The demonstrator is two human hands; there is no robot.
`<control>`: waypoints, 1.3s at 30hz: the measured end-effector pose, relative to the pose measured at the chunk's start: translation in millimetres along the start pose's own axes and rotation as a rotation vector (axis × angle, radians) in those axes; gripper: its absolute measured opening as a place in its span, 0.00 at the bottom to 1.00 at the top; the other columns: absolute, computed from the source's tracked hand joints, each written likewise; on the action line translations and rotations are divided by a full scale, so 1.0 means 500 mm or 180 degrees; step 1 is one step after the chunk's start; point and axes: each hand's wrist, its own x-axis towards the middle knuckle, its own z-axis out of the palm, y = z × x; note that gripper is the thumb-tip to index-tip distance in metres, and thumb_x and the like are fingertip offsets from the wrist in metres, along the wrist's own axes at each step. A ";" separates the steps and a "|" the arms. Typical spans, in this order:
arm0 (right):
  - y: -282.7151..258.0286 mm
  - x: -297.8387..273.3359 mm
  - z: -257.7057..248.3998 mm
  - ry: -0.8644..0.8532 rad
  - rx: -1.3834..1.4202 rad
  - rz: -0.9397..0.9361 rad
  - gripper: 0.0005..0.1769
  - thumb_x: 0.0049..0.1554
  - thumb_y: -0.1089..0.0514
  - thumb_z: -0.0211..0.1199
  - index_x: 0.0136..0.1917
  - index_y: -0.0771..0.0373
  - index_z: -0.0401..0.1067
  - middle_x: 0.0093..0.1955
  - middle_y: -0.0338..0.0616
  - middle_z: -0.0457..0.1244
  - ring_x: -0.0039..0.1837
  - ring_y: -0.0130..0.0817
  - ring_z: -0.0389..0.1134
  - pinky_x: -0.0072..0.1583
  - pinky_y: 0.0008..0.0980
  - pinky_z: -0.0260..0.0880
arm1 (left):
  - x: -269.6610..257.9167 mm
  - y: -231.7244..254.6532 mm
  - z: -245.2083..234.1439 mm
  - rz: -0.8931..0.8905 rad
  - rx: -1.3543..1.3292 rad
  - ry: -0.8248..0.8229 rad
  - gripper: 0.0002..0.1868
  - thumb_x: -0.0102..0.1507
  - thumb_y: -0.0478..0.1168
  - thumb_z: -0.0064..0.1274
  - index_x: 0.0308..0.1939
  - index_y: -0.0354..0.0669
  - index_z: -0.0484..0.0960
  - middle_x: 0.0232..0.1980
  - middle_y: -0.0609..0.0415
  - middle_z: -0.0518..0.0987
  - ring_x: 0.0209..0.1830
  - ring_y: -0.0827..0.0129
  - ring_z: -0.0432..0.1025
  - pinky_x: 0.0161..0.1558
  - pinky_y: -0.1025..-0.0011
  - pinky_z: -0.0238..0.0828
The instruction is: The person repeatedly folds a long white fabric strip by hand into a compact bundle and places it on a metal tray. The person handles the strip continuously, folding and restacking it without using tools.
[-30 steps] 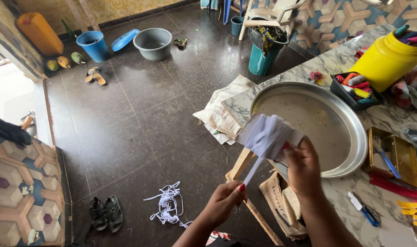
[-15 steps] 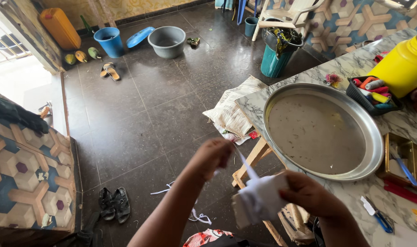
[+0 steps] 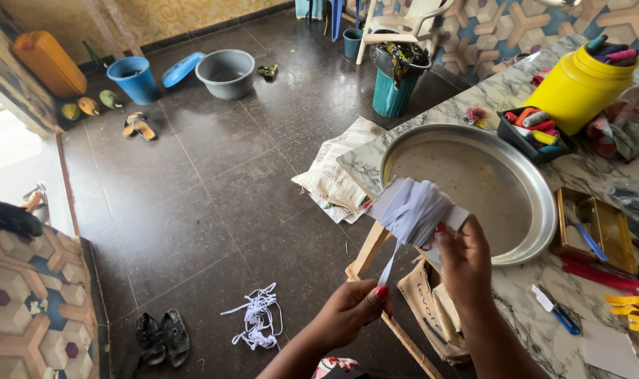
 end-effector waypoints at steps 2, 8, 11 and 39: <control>-0.002 -0.001 0.003 -0.0097 -0.0968 -0.0153 0.09 0.67 0.56 0.58 0.57 0.63 0.69 0.44 0.44 0.68 0.42 0.30 0.68 0.44 0.31 0.71 | -0.006 0.034 -0.004 0.0032 -0.0025 0.0127 0.24 0.75 0.54 0.41 0.37 0.40 0.80 0.24 0.64 0.66 0.22 0.78 0.57 0.26 0.78 0.54; -0.094 -0.011 0.034 -0.1534 -0.1228 -0.0143 0.13 0.61 0.55 0.58 0.57 0.61 0.72 0.43 0.42 0.72 0.39 0.28 0.73 0.42 0.28 0.73 | 0.012 0.123 -0.074 -0.0041 -0.0866 0.0879 0.18 0.73 0.49 0.44 0.31 0.45 0.76 0.22 0.65 0.66 0.19 0.77 0.55 0.23 0.75 0.52; -0.116 -0.005 0.036 -0.2074 -0.0813 -0.0294 0.13 0.62 0.54 0.59 0.56 0.63 0.74 0.44 0.43 0.73 0.43 0.28 0.75 0.46 0.29 0.74 | 0.026 0.142 -0.129 0.0369 -0.1352 0.0656 0.18 0.74 0.47 0.45 0.32 0.44 0.76 0.21 0.64 0.65 0.17 0.77 0.53 0.23 0.75 0.50; -0.042 -0.032 -0.033 -0.2988 0.1903 0.1527 0.24 0.63 0.56 0.63 0.66 0.75 0.68 0.56 0.47 0.67 0.56 0.31 0.68 0.57 0.35 0.71 | 0.062 -0.031 -0.144 -0.0121 -0.1315 0.1284 0.19 0.60 0.33 0.65 0.51 0.33 0.77 0.34 0.53 0.82 0.17 0.83 0.62 0.17 0.81 0.54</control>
